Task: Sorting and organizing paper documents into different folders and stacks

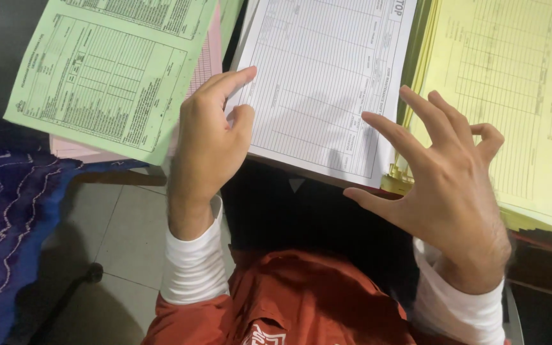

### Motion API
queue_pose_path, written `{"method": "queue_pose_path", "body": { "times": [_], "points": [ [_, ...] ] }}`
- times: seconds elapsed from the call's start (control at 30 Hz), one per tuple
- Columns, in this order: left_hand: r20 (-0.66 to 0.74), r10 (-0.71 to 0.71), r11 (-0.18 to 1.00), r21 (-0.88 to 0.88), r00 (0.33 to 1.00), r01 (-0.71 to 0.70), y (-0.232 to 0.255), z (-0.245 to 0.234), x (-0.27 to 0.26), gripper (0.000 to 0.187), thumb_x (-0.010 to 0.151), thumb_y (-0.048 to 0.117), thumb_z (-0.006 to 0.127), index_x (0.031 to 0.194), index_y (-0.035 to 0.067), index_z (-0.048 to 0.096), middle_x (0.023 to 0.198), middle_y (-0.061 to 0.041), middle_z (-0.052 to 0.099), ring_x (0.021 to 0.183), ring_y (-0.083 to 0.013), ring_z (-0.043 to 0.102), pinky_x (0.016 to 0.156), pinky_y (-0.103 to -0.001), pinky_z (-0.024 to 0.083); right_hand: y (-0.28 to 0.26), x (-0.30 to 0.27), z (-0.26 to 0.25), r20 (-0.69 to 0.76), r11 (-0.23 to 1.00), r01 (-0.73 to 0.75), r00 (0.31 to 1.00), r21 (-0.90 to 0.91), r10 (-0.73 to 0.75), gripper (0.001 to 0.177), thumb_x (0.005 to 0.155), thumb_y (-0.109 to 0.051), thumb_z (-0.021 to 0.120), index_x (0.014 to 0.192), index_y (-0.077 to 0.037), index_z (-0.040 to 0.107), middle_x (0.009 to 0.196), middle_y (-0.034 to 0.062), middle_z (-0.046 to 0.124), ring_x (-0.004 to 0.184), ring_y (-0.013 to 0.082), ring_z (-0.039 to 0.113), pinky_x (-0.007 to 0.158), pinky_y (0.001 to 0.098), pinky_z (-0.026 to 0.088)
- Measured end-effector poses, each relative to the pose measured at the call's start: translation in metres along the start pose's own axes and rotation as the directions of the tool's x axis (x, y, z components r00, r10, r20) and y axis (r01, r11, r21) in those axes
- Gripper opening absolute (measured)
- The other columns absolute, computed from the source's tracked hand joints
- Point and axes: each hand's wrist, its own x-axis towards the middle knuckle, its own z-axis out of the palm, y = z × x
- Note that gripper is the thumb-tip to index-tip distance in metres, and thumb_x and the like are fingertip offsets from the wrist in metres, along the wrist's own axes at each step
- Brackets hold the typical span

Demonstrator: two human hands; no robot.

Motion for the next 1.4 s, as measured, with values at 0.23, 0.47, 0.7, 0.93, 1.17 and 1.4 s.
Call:
{"method": "queue_pose_path", "body": {
  "times": [0.23, 0.47, 0.7, 0.93, 1.17, 1.4],
  "points": [
    [-0.035, -0.003, 0.991, 0.136, 0.999, 0.008, 0.004, -0.007, -0.008, 0.044, 0.095, 0.013, 0.059, 0.136, -0.003, 0.059, 0.145, -0.027, 0.048, 0.137, -0.0405, 0.048, 0.113, -0.053, 0.044, 0.01, 0.016, 0.014, 0.126, 1.0, 0.004, 0.992, 0.017, -0.006, 0.094, 0.064, -0.06, 0.088, 0.144, -0.019, 0.061, 0.154, 0.0249, 0.053, 0.129, 0.0412, 0.057, 0.099, 0.0632, 0.029],
    [0.255, -0.06, 0.962, 0.272, 0.965, -0.012, -0.006, -0.028, -0.017, 0.103, 0.072, 0.04, 0.096, 0.155, 0.016, 0.042, 0.161, -0.025, 0.032, 0.148, -0.0412, 0.029, 0.117, -0.059, 0.029, 0.013, 0.015, 0.022, 0.147, 1.0, -0.004, 0.989, 0.007, 0.003, 0.084, 0.069, -0.054, 0.086, 0.14, -0.017, 0.064, 0.149, 0.0173, 0.058, 0.123, 0.0324, 0.06, 0.098, 0.0641, 0.033],
    [0.258, 0.053, 0.937, 0.321, 0.965, -0.138, -0.022, -0.028, -0.014, 0.067, 0.078, 0.027, 0.088, 0.136, 0.003, 0.064, 0.141, -0.022, 0.059, 0.131, -0.037, 0.051, 0.114, -0.049, 0.039, 0.011, 0.017, 0.019, 0.154, 0.994, -0.057, 0.987, 0.098, 0.042, 0.083, 0.07, -0.05, 0.087, 0.142, -0.018, 0.063, 0.15, 0.0186, 0.057, 0.119, 0.0357, 0.061, 0.099, 0.0593, 0.03],
    [0.203, 0.103, 0.944, 0.289, 0.974, -0.16, -0.025, -0.026, -0.02, 0.055, 0.074, 0.02, 0.091, 0.124, 0.003, 0.074, 0.136, -0.021, 0.065, 0.126, -0.0345, 0.055, 0.108, -0.044, 0.045, 0.014, 0.011, 0.026, 0.142, 0.992, -0.025, 0.99, 0.124, 0.008, 0.079, 0.07, -0.053, 0.087, 0.139, -0.021, 0.063, 0.148, 0.0136, 0.057, 0.126, 0.0372, 0.056, 0.099, 0.063, 0.029],
    [0.215, 0.089, 0.923, 0.35, 0.972, -0.162, -0.016, -0.026, -0.023, 0.056, 0.08, 0.023, 0.087, 0.13, 0.002, 0.071, 0.141, -0.022, 0.06, 0.13, -0.0368, 0.051, 0.112, -0.049, 0.042, 0.016, 0.005, 0.026, 0.09, 0.989, -0.01, 0.996, 0.146, -0.004, 0.076, 0.079, -0.057, 0.081, 0.141, -0.019, 0.062, 0.156, 0.0166, 0.048, 0.143, 0.035, 0.042, 0.103, 0.0681, 0.029],
    [0.275, 0.276, 0.856, 0.366, 0.921, -0.366, -0.003, -0.01, -0.022, 0.065, 0.086, 0.036, 0.085, 0.142, 0.013, 0.062, 0.155, -0.013, 0.054, 0.144, -0.0333, 0.051, 0.121, -0.058, 0.038, 0.019, -0.015, 0.016, -0.048, 0.986, -0.04, 0.998, 0.163, 0.049, 0.059, 0.082, -0.043, 0.086, 0.131, -0.016, 0.069, 0.149, 0.0126, 0.061, 0.135, 0.0334, 0.058, 0.111, 0.0597, 0.028]
  ]
}}
